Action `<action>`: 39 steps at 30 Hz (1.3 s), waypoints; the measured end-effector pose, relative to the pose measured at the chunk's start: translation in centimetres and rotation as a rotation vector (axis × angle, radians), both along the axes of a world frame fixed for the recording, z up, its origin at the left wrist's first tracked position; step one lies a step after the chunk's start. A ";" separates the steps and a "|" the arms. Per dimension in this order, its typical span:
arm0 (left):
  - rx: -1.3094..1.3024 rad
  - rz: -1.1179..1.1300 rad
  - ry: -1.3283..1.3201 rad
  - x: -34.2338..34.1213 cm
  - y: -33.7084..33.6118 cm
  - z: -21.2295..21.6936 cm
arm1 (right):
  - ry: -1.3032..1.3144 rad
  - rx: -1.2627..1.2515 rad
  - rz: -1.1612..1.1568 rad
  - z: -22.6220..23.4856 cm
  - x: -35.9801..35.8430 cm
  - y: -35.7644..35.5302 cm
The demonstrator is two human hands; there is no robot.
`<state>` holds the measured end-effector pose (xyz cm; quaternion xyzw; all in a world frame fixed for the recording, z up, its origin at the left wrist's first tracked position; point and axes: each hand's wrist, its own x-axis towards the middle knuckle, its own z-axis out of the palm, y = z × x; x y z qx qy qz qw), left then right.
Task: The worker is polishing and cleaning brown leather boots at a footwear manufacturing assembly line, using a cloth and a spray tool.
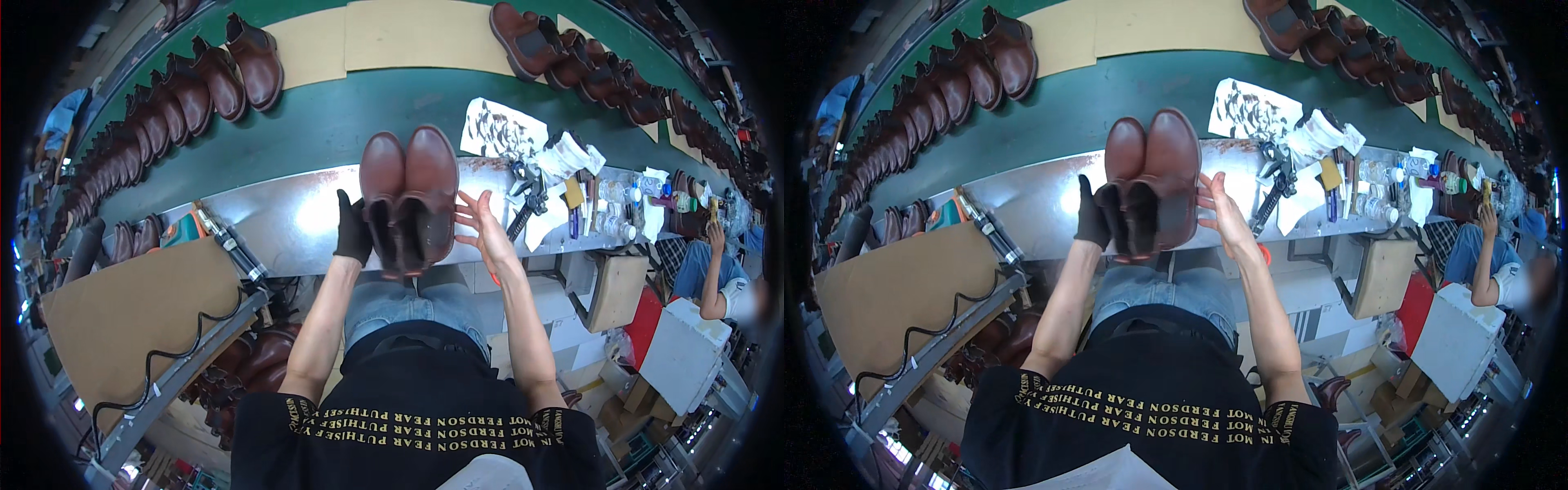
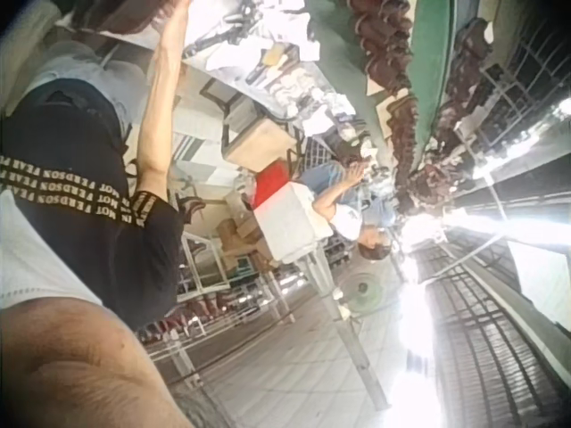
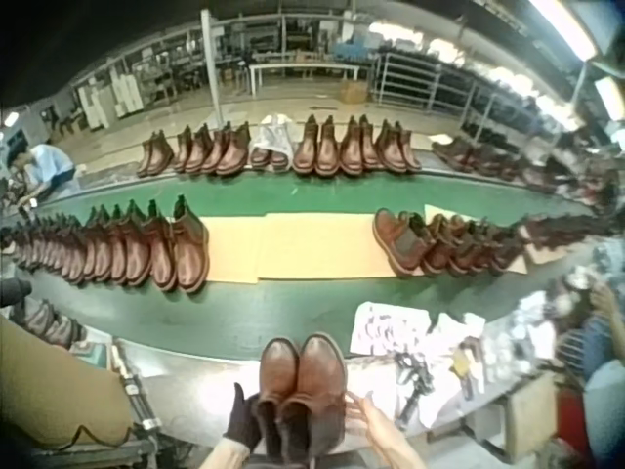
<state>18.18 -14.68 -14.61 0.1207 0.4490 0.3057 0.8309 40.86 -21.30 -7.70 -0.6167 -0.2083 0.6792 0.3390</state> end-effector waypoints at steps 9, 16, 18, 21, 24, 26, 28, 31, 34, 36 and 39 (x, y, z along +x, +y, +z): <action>0.526 -0.555 0.913 2.0 4.9 0.2 | -0.178 0.001 0.090 -3.1 0.7 5.2; 0.506 -0.729 1.191 2.1 7.8 0.2 | -0.887 0.006 0.363 -6.6 -0.9 8.0; 0.530 -0.646 1.066 0.5 7.7 -0.4 | -0.664 0.094 0.243 -7.3 0.3 7.5; 0.493 -0.474 0.834 -1.3 7.4 -0.6 | -0.467 0.161 0.168 -6.9 1.4 6.7; 0.428 -0.393 0.626 -1.9 7.4 -0.6 | -0.434 0.161 0.144 -6.6 1.5 6.7; 0.375 -0.386 0.549 -1.9 7.6 0.5 | -0.419 0.107 0.147 -6.4 1.9 6.5; 0.348 -0.387 0.454 -2.2 7.7 0.9 | -0.362 0.115 0.116 -6.2 1.3 6.3; 0.569 -0.413 0.563 -1.6 7.4 -1.1 | -0.549 0.226 0.126 -5.2 -0.8 5.7; 0.525 -0.382 0.419 -1.7 7.2 -2.8 | -0.859 0.069 0.188 -1.7 -2.7 4.7; 0.528 -0.340 0.389 -3.2 7.6 -8.1 | -0.863 0.092 0.122 -0.9 -4.0 4.4; 0.231 -0.030 -0.276 -0.1 7.2 -8.9 | -0.896 0.082 0.060 -0.7 -4.1 3.2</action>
